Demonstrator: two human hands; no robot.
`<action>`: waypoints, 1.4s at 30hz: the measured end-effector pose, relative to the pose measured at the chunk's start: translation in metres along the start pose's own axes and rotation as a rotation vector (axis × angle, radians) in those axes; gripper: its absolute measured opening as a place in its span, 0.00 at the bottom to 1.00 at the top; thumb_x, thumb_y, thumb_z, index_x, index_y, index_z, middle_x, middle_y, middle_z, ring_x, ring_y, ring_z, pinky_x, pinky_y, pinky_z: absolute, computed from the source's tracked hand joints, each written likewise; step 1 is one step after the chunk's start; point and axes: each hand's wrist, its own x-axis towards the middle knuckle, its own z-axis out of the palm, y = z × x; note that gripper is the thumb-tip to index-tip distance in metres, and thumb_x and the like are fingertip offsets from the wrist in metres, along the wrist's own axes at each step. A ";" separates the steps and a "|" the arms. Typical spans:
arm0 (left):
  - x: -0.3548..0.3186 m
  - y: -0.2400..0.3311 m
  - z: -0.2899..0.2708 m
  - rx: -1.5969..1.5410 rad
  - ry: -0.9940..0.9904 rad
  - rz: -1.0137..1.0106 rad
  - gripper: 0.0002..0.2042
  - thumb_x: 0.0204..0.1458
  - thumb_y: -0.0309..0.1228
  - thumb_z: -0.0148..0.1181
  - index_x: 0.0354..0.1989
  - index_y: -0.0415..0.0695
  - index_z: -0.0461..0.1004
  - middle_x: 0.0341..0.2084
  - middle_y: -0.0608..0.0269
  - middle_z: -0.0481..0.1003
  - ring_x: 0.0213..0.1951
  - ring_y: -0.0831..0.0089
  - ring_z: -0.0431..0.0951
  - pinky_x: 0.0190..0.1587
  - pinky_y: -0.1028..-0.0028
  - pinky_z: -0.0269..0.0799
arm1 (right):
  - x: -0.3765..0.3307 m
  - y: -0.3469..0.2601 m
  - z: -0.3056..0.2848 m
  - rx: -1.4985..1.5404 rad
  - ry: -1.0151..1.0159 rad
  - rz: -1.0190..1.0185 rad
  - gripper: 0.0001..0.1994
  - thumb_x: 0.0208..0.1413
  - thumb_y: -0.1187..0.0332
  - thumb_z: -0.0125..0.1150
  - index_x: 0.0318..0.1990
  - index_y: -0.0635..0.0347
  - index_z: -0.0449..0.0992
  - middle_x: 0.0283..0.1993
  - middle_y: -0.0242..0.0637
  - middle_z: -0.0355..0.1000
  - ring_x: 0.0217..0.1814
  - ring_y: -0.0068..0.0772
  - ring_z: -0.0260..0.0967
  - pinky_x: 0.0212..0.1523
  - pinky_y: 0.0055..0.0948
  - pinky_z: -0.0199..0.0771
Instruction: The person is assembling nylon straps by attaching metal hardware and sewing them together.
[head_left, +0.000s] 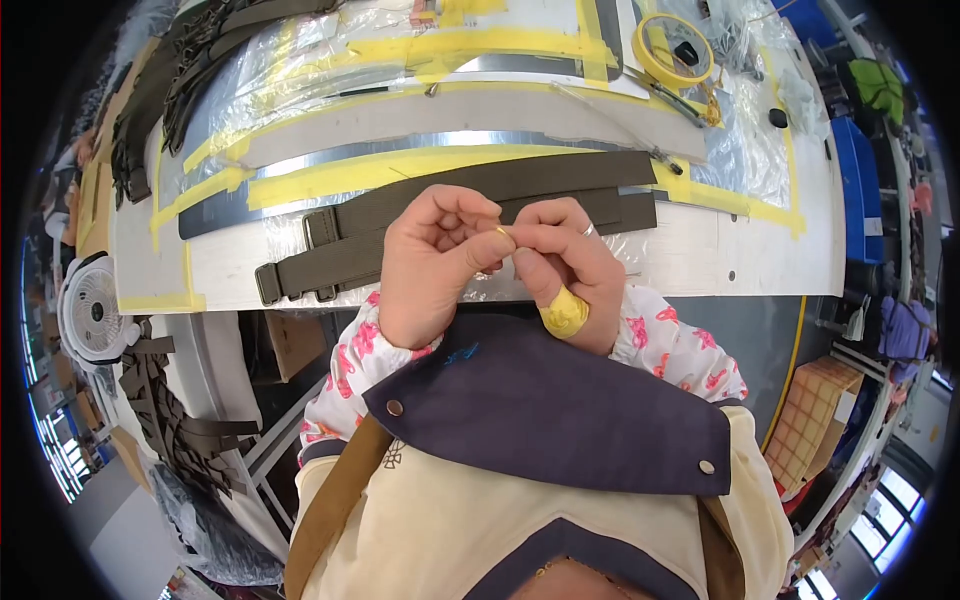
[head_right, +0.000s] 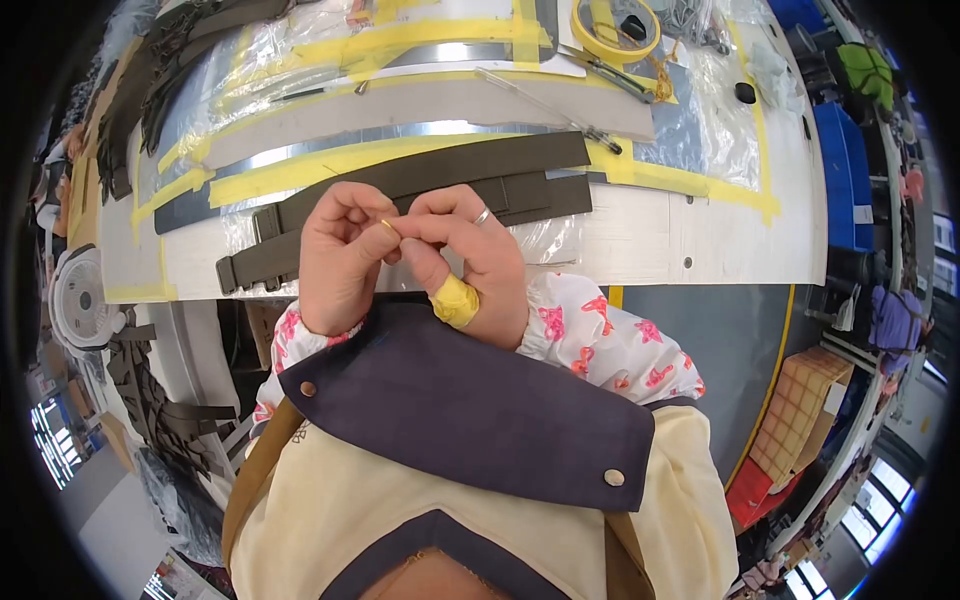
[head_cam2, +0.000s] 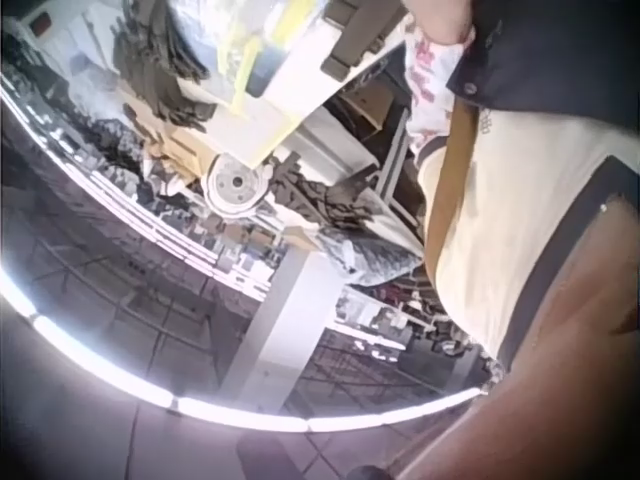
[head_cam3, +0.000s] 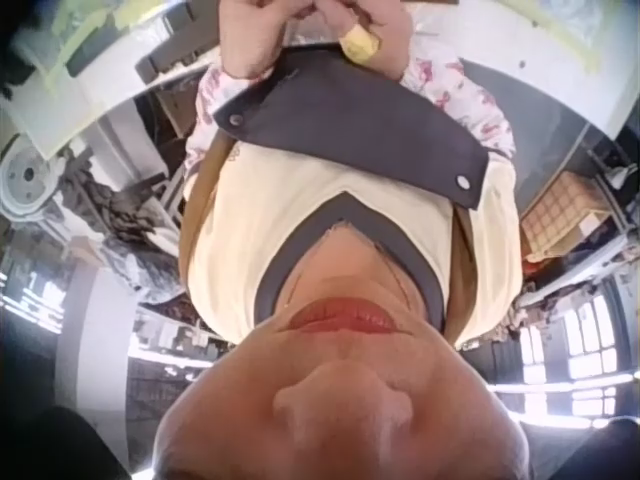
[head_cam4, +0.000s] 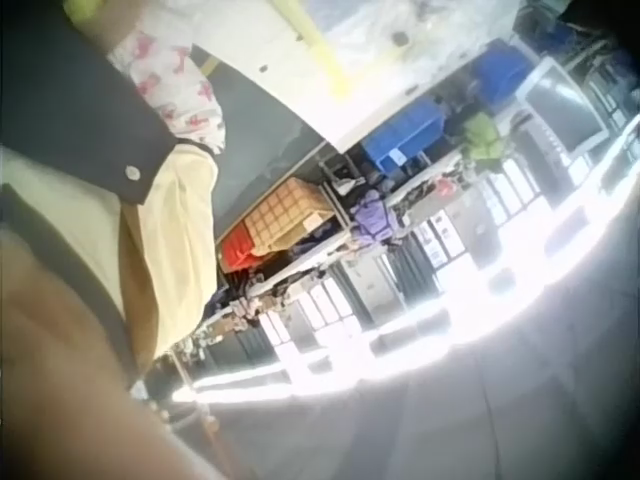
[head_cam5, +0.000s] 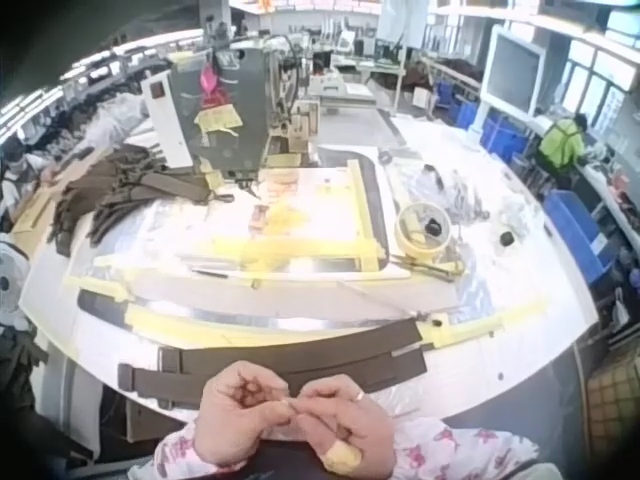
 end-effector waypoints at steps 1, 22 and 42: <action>0.000 0.003 0.004 0.217 0.090 0.130 0.07 0.44 0.20 0.61 0.32 0.38 0.72 0.22 0.65 0.73 0.25 0.80 0.72 0.29 0.83 0.68 | -0.001 0.000 -0.001 0.140 -0.030 0.152 0.07 0.50 0.78 0.55 0.38 0.65 0.73 0.37 0.38 0.65 0.33 0.25 0.65 0.35 0.21 0.66; 0.046 0.041 -0.004 0.670 0.104 0.161 0.08 0.51 0.23 0.53 0.37 0.32 0.72 0.29 0.57 0.76 0.32 0.76 0.76 0.36 0.81 0.72 | 0.065 0.046 -0.130 -1.016 -0.157 -0.131 0.06 0.43 0.73 0.60 0.29 0.60 0.70 0.30 0.37 0.66 0.34 0.43 0.63 0.34 0.36 0.62; 0.046 0.050 0.008 0.551 -0.046 0.054 0.04 0.47 0.20 0.56 0.31 0.34 0.72 0.28 0.61 0.75 0.30 0.78 0.75 0.36 0.82 0.71 | 0.042 0.018 -0.104 -0.603 -0.230 -0.019 0.07 0.50 0.80 0.52 0.37 0.63 0.64 0.34 0.40 0.64 0.33 0.38 0.65 0.35 0.26 0.65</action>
